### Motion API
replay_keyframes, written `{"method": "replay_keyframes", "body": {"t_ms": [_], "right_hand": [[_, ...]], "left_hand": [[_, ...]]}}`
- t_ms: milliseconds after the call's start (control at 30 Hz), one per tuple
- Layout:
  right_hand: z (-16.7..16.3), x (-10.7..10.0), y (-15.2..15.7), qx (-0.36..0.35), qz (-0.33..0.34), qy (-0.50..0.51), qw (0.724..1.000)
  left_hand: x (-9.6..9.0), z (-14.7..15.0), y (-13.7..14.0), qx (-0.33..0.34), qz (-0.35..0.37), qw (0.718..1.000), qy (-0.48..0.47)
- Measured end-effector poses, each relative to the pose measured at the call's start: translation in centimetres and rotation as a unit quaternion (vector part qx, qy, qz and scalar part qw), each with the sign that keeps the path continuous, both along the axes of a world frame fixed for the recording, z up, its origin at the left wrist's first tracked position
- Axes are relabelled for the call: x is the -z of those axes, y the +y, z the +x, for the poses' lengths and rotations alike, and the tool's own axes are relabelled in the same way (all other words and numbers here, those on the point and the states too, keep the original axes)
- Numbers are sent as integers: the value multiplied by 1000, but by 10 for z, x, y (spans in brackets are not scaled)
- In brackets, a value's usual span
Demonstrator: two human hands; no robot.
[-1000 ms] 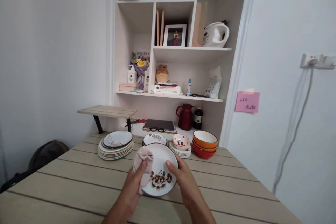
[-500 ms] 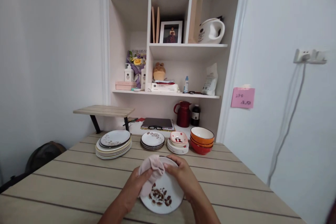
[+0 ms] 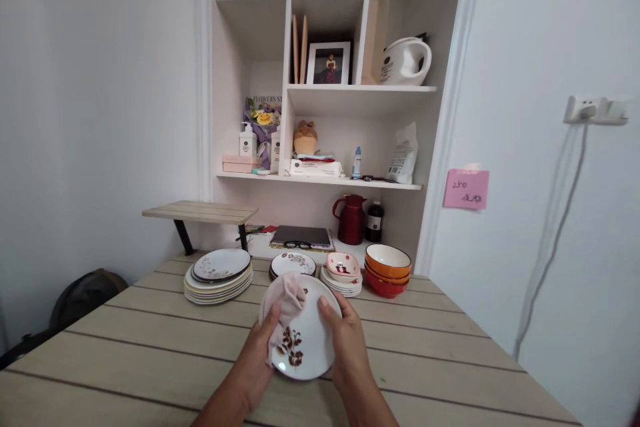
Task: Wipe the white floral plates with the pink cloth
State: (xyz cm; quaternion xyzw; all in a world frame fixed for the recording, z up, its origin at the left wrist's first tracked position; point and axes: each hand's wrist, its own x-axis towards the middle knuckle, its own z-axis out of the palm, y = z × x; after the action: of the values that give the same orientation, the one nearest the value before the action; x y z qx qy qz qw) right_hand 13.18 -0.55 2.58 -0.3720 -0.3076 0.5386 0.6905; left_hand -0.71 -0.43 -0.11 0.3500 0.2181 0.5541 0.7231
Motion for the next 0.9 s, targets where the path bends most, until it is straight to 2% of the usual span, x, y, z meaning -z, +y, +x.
{"method": "replay_keyframes", "body": {"t_ms": [100, 200, 267, 333, 400, 467, 567, 667, 767, 833, 900], "right_hand": [[-1, -1, 1, 29, -3, 48, 998], [2, 0, 3, 29, -6, 71, 997], [6, 1, 5, 26, -9, 74, 997], [11, 2, 7, 33, -6, 74, 997], [16, 2, 8, 42, -2, 74, 996], [21, 0, 8, 47, 0, 73, 996], [28, -3, 6, 52, -4, 48, 997], [30, -6, 2, 63, -8, -19, 998], [25, -9, -4, 30, 27, -120, 992], [21, -12, -9, -4, 59, -188, 980], [17, -15, -12, -20, 85, -250, 964]], "left_hand": [[3, 6, -2, 10, -14, 1000, 13], [9, 12, 0, 10, 5, 999, 37], [12, 14, 5, -38, 16, 996, 81], [15, 13, 12, -144, 32, 980, 132], [15, 8, 18, -275, 64, 944, 167], [14, 1, 22, -385, 120, 893, 199], [9, -8, 19, -480, 228, 803, 270], [6, -10, 10, -497, 314, 730, 348], [6, -7, 3, -482, 370, 694, 386], [5, -5, 1, -451, 387, 705, 386], [4, -7, 1, -413, 365, 744, 378]]}}
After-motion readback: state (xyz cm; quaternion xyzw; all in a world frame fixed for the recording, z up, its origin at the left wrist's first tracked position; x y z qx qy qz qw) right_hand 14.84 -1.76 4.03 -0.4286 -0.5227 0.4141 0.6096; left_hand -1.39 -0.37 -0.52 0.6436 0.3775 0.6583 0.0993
